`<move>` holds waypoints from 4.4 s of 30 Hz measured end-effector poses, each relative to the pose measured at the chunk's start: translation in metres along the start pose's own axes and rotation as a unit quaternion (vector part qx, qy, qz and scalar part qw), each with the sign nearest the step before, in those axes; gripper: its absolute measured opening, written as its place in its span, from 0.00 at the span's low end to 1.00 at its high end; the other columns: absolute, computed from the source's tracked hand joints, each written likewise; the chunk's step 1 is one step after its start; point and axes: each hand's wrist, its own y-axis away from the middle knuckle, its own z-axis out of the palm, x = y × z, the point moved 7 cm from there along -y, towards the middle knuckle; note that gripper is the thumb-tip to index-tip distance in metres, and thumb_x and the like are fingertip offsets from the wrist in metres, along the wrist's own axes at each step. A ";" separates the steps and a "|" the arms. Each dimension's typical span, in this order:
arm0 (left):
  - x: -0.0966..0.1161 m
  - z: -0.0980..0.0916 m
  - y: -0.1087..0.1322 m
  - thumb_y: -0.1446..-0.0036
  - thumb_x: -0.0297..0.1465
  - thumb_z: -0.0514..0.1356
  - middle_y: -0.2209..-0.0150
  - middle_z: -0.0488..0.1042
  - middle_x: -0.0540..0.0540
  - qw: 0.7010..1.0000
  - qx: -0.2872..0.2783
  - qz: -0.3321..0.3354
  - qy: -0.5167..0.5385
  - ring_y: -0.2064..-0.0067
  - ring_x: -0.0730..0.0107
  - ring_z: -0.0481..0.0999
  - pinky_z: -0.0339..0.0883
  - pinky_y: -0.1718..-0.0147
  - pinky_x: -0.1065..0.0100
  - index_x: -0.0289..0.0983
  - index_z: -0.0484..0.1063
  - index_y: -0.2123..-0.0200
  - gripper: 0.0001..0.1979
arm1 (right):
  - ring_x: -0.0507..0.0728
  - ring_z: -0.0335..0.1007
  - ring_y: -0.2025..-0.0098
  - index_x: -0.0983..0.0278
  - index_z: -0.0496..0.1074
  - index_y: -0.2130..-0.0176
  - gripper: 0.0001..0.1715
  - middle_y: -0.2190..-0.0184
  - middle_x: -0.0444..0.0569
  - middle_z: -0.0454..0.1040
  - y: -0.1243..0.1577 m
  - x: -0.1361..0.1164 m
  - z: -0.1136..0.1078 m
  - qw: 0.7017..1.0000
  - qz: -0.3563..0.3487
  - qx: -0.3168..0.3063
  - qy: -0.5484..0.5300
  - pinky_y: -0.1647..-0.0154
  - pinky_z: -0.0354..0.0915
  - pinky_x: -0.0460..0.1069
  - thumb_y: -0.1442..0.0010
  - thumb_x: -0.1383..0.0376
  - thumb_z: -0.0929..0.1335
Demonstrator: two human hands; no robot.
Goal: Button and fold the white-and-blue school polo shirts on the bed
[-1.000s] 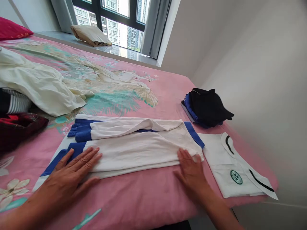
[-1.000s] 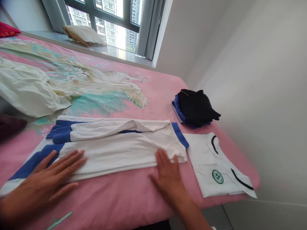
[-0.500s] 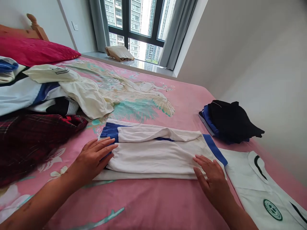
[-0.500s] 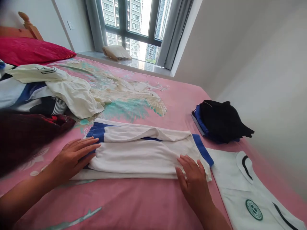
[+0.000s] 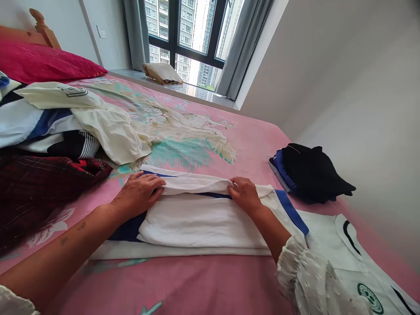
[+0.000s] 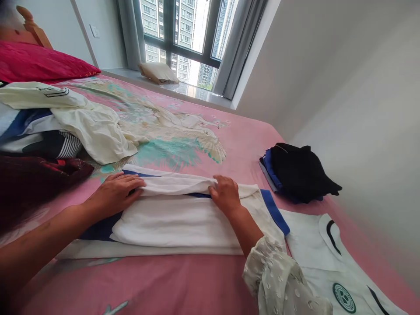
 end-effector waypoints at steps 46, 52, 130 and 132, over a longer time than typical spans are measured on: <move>-0.074 0.005 -0.014 0.48 0.37 0.54 0.53 0.74 0.40 0.966 0.077 -0.223 0.108 0.53 0.56 0.73 0.66 0.52 0.60 0.36 0.70 0.53 0.20 | 0.56 0.71 0.60 0.60 0.72 0.64 0.13 0.65 0.46 0.76 0.050 0.004 -0.032 0.991 -0.002 0.040 -0.125 0.45 0.55 0.57 0.37 0.59 0.60; 0.008 -0.001 -0.025 0.40 0.40 0.50 0.53 0.76 0.43 0.994 0.036 -0.010 0.099 0.51 0.60 0.73 0.64 0.48 0.60 0.41 0.75 0.56 0.18 | 0.56 0.70 0.59 0.62 0.71 0.59 0.12 0.62 0.49 0.75 0.007 -0.006 -0.016 0.984 0.033 0.009 -0.173 0.56 0.64 0.50 0.41 0.63 0.62; 0.154 0.082 -0.065 0.40 0.50 0.45 0.32 0.46 0.42 0.977 -0.162 0.098 0.096 0.32 0.57 0.45 0.35 0.37 0.47 0.46 0.53 0.36 0.31 | 0.57 0.30 0.31 0.63 0.48 0.34 0.32 0.32 0.49 0.41 0.028 0.042 0.005 0.978 0.031 -0.196 0.056 0.34 0.30 0.63 0.32 0.54 0.51; 0.128 0.078 -0.063 0.40 0.50 0.45 0.32 0.46 0.40 0.984 -0.160 0.049 0.059 0.32 0.55 0.43 0.33 0.38 0.44 0.42 0.54 0.36 0.32 | 0.58 0.30 0.31 0.65 0.47 0.34 0.36 0.32 0.51 0.39 0.034 0.037 0.016 0.967 0.048 -0.247 0.046 0.34 0.31 0.63 0.33 0.50 0.51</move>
